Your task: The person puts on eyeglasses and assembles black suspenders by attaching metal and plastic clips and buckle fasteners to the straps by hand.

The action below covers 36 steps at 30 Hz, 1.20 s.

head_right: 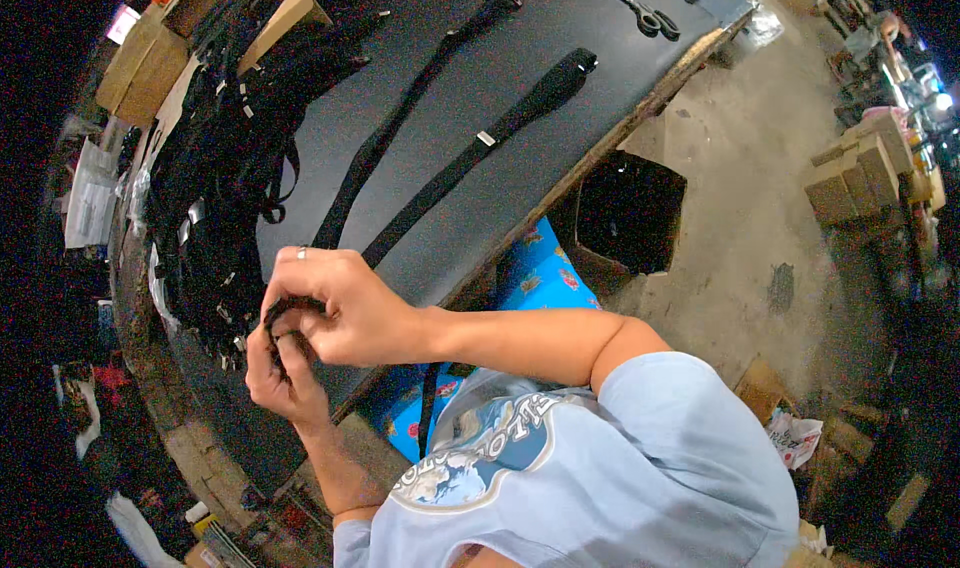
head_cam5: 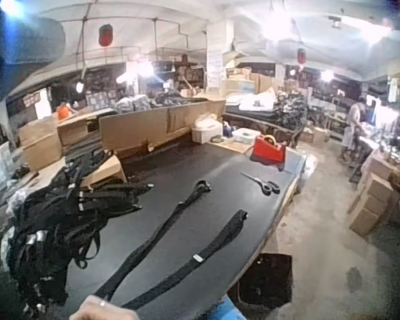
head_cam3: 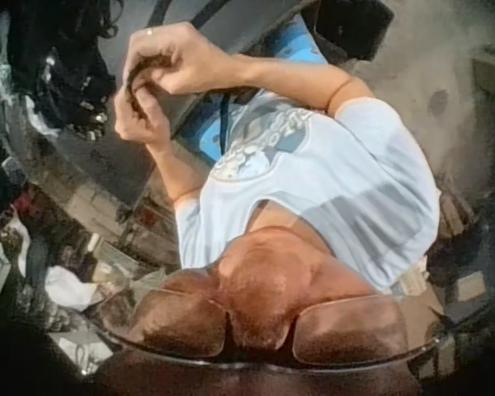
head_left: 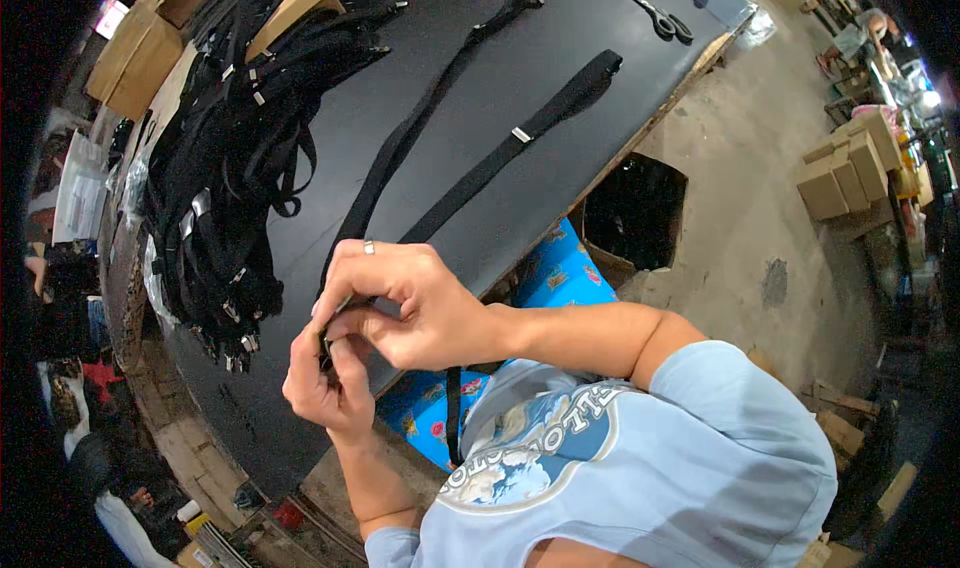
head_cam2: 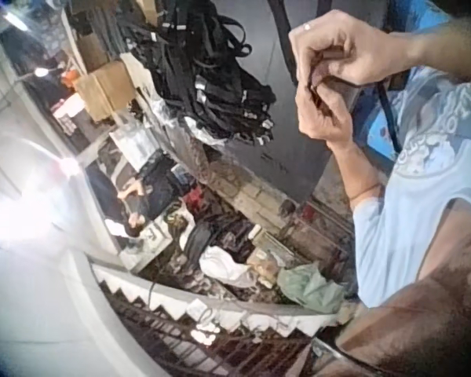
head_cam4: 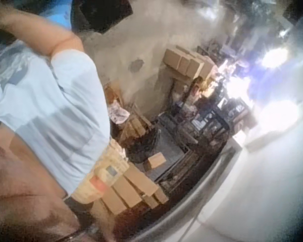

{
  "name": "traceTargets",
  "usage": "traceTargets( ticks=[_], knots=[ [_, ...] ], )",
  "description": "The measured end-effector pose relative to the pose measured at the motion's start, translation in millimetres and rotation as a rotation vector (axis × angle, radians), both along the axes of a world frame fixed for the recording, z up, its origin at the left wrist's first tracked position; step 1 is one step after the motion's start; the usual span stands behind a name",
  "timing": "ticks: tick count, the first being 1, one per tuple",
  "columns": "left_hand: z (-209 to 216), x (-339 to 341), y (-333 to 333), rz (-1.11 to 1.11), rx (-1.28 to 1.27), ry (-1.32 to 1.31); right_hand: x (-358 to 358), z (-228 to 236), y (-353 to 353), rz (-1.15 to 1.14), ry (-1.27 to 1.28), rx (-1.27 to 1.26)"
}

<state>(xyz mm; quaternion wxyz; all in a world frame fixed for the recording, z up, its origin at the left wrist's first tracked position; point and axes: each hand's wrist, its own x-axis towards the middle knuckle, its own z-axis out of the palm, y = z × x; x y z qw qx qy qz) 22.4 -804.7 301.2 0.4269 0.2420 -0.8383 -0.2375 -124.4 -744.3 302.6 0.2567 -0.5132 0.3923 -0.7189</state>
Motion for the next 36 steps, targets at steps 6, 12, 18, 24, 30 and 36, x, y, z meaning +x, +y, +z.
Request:
traceTargets(
  ticks=[6, 12, 18, 24, 30, 36],
  knots=[
    [5.1, 2.2, -7.0, 0.119, -0.134, -0.062, 2.3, 0.8, -17.8, -0.029, 0.172, -0.101],
    [8.0, -17.1, -14.8, 0.009, -0.099, 0.186, -22.3, -17.0, -22.0, -0.106, 0.234, -0.168],
    [0.0, -11.1, -16.4, -0.116, -0.022, 0.227, -13.6, -23.7, -14.7, -0.075, 0.156, -0.194],
    [-4.6, -21.0, -17.9, -0.155, -0.032, 0.220, -26.4, -26.4, -6.5, -0.133, 0.261, -0.148],
    [7.3, -8.5, -26.3, -0.089, -0.166, 0.212, -9.3, -10.0, -24.4, -0.141, 0.342, -0.261],
    [5.4, 38.8, -38.6, 0.356, 0.210, 0.380, -44.4, -2.9, -22.8, -0.242, 0.481, -0.031]
  ],
)
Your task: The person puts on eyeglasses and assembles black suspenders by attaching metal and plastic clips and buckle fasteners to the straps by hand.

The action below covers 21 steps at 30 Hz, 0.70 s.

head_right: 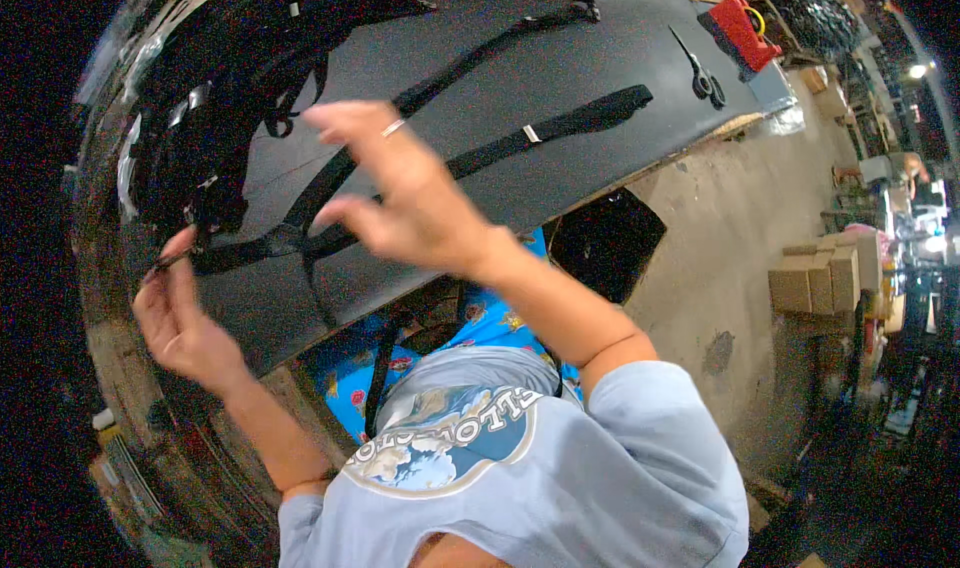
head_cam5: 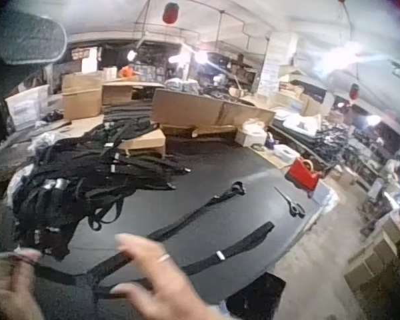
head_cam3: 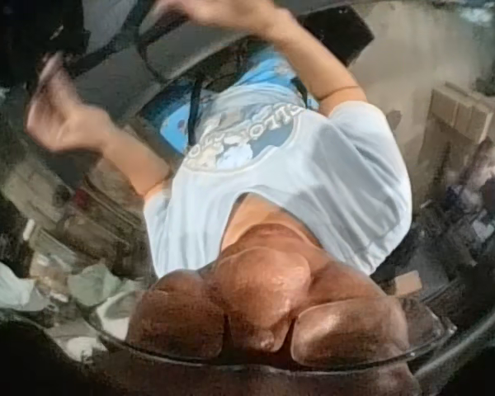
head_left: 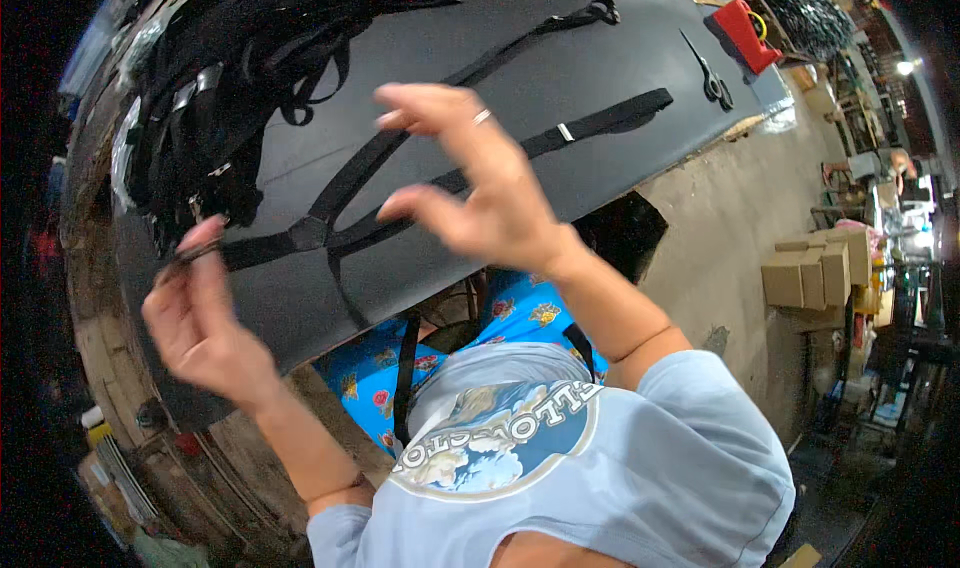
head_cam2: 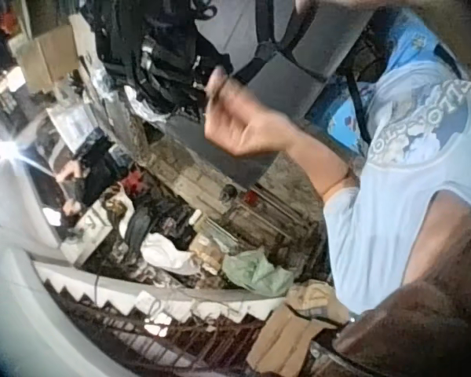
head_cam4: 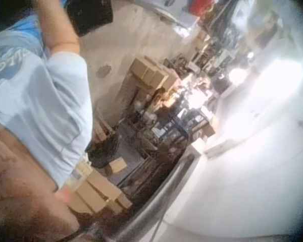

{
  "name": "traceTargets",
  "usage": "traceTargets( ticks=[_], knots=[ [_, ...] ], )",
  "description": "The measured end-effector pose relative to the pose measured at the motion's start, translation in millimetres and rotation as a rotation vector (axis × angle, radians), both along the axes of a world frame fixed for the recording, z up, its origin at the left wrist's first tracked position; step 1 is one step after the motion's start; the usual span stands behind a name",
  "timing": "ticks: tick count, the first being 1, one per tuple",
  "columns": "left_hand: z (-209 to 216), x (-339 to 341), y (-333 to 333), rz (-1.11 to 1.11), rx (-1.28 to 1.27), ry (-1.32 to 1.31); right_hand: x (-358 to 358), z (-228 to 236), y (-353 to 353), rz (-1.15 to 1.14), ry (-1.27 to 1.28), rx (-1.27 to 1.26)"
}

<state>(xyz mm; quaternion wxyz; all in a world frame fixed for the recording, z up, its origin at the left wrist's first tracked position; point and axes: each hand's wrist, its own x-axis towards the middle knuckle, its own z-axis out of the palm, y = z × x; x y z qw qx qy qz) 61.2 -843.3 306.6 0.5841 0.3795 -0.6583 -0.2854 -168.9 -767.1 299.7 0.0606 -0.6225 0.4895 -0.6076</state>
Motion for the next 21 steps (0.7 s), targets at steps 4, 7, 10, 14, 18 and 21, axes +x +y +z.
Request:
traceTargets(
  ticks=[4, 7, 10, 14, 18, 21],
  knots=[
    [-26.4, 89.5, -36.8, 0.152, 0.316, 0.455, -106.6, -48.9, 24.4, -0.368, 0.035, 0.438],
    [-73.5, 147.1, -52.3, 0.061, 0.563, 0.359, -160.8, -81.6, 48.6, -0.550, -0.035, 0.646],
    [-89.8, 161.6, -35.6, 0.275, 0.690, 0.071, -183.2, -108.0, 52.6, -0.490, -0.038, 0.631],
    [-103.4, 158.0, -21.3, 0.383, 0.505, -0.063, -177.9, -102.1, 52.5, -0.472, -0.082, 0.625],
    [-103.1, 104.3, -29.5, 0.653, 0.283, -0.366, -190.3, -104.4, 74.0, -0.423, -0.156, 0.535],
    [-80.3, 60.2, -26.8, 0.655, -0.265, -0.607, -182.2, -100.0, 72.4, -0.403, -0.058, 0.526]
  ],
)
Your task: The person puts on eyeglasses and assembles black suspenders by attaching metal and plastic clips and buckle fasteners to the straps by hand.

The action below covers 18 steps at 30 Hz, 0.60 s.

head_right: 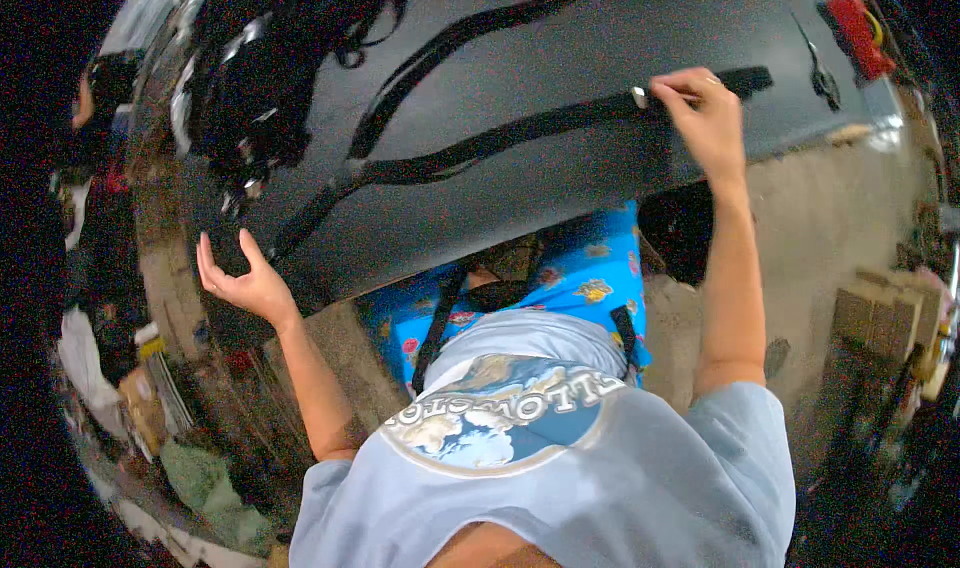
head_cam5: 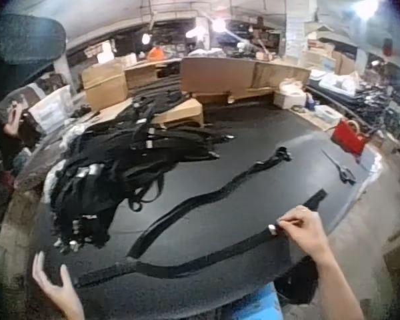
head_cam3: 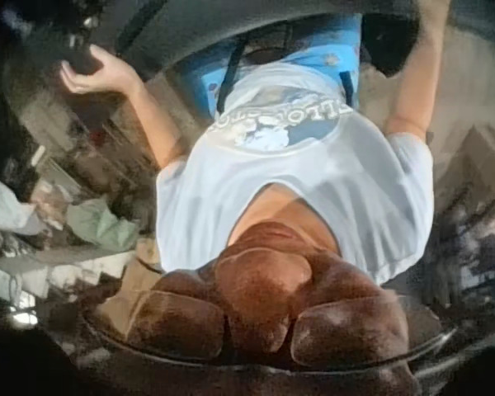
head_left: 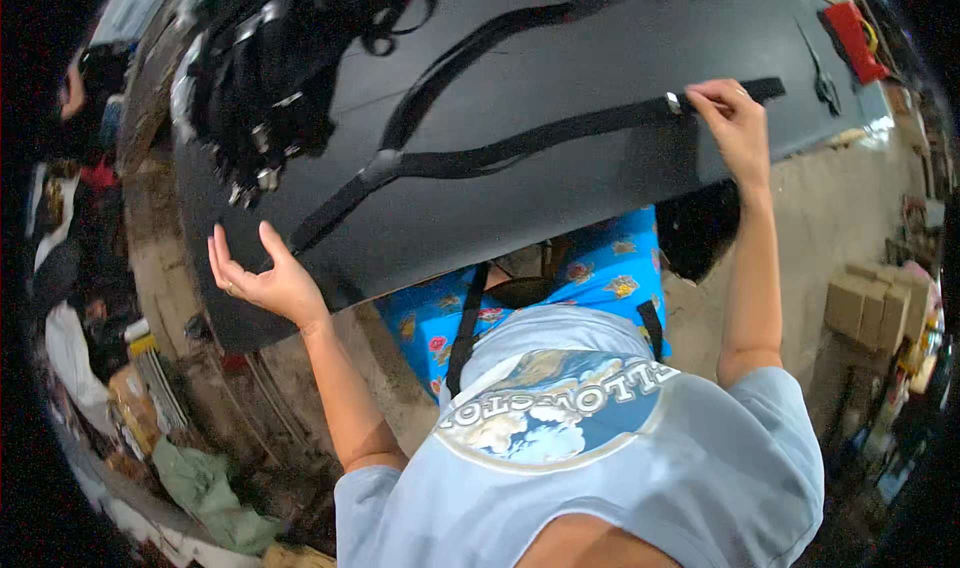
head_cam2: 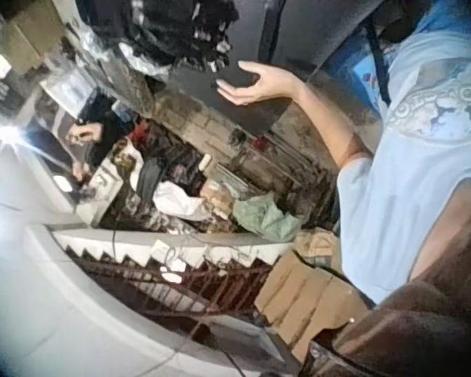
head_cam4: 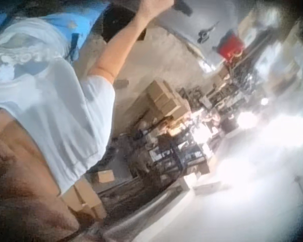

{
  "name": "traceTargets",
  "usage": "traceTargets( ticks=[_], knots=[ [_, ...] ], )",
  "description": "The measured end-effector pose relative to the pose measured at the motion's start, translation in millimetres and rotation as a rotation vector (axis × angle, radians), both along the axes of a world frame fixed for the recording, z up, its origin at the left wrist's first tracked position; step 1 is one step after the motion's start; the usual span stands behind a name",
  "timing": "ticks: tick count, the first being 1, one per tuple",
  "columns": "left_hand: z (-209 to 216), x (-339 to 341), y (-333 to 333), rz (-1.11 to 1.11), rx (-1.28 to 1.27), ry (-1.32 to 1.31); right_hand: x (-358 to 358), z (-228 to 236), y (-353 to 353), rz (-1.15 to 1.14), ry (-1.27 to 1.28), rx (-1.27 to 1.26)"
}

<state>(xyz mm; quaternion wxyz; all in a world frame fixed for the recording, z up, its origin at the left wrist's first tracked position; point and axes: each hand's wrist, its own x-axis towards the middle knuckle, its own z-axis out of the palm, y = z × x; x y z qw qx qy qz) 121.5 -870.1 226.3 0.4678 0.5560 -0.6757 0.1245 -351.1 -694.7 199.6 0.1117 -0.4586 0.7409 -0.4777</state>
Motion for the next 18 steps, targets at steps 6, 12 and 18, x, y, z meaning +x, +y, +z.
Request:
traceTargets(
  ticks=[6, 12, 18],
  knots=[
    [17.8, -185.0, 40.3, -1.091, 0.468, -0.041, 5.2, 5.9, -15.6, -0.052, 0.143, 0.185],
    [-48.2, -318.0, 63.0, -1.177, 0.450, 0.020, 11.3, 3.2, -27.3, -0.159, 0.156, 0.267],
    [-63.3, -333.7, 60.6, -1.147, 0.304, 0.058, 22.1, -8.6, -32.2, -0.275, 0.059, 0.188]
  ],
)
